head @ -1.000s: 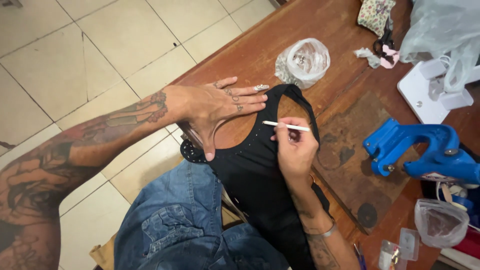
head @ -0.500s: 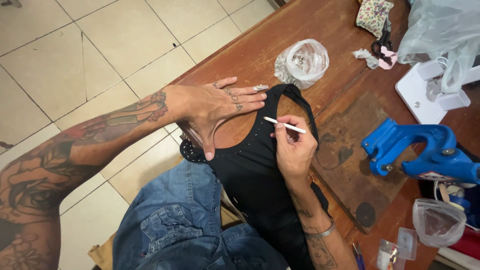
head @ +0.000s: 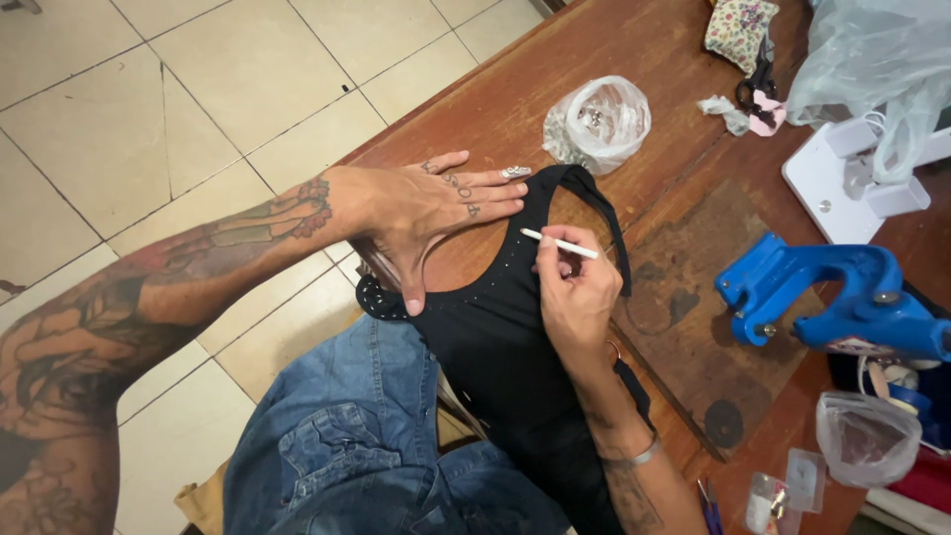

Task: The person marks a black garment with a white pen and uses a blue hole punch tool to attach metal grommets. They also use pliers to adjust the grommets on the fabric.

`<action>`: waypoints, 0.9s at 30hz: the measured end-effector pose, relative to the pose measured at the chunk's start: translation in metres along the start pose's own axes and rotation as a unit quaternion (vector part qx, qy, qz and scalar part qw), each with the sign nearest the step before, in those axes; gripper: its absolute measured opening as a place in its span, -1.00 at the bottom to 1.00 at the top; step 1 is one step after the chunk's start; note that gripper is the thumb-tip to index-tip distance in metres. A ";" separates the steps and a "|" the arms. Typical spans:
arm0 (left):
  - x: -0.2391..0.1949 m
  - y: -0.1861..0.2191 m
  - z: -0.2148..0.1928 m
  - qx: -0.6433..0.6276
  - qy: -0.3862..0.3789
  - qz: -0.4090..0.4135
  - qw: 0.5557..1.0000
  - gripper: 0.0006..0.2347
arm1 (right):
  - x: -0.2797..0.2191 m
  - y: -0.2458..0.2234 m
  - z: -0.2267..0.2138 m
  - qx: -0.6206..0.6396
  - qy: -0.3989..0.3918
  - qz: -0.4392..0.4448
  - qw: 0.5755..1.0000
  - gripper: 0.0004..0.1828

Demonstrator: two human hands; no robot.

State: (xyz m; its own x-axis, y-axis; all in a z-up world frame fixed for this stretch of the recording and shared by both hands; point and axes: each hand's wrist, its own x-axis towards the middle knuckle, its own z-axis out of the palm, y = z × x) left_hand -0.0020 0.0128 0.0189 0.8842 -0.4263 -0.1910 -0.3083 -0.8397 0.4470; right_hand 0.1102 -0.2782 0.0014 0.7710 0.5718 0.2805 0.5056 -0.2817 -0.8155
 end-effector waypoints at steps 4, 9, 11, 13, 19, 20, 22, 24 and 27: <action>-0.002 0.003 0.002 0.046 0.001 -0.010 0.999 0.72 | 0.005 -0.023 -0.001 0.091 0.048 0.017 0.995 -0.85; -0.008 0.009 -0.007 0.024 -0.004 -0.007 1.000 0.66 | 0.033 -0.029 -0.015 0.023 0.028 -0.082 0.996 -0.66; -0.005 0.010 -0.006 0.026 -0.001 -0.004 1.000 0.65 | 0.042 -0.027 -0.015 -0.052 -0.010 -0.113 0.992 -0.63; -0.004 0.010 -0.013 0.007 -0.011 0.000 1.000 0.65 | 0.052 -0.020 -0.008 -0.135 -0.049 -0.149 0.978 -0.72; -0.003 0.008 0.000 0.043 0.012 -0.009 0.999 0.60 | 0.059 -0.005 -0.003 -0.215 -0.167 -0.172 0.947 -0.59; -0.003 0.008 -0.006 0.046 0.012 -0.008 0.999 0.60 | 0.056 -0.006 -0.002 -0.215 -0.164 -0.173 0.947 -0.59; -0.002 0.011 -0.017 -0.005 0.049 -0.022 0.999 0.25 | 0.048 -0.009 0.000 -0.183 -0.142 -0.143 0.962 -0.60; 0.009 -0.002 -0.008 0.022 0.087 -0.014 0.996 -0.08 | 0.040 -0.021 -0.002 -0.161 -0.069 -0.158 0.972 -0.63; 0.015 -0.004 0.003 0.036 0.166 0.009 0.985 -0.49 | 0.027 -0.034 -0.003 -0.064 0.046 -0.149 0.986 -0.68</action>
State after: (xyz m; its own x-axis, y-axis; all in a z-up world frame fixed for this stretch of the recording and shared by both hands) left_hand 0.0110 0.0088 0.0118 0.9408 -0.3178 0.1177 -0.3383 -0.8602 0.3816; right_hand 0.1153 -0.2554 0.0385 0.6100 0.5735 0.5467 0.7547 -0.2104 -0.6214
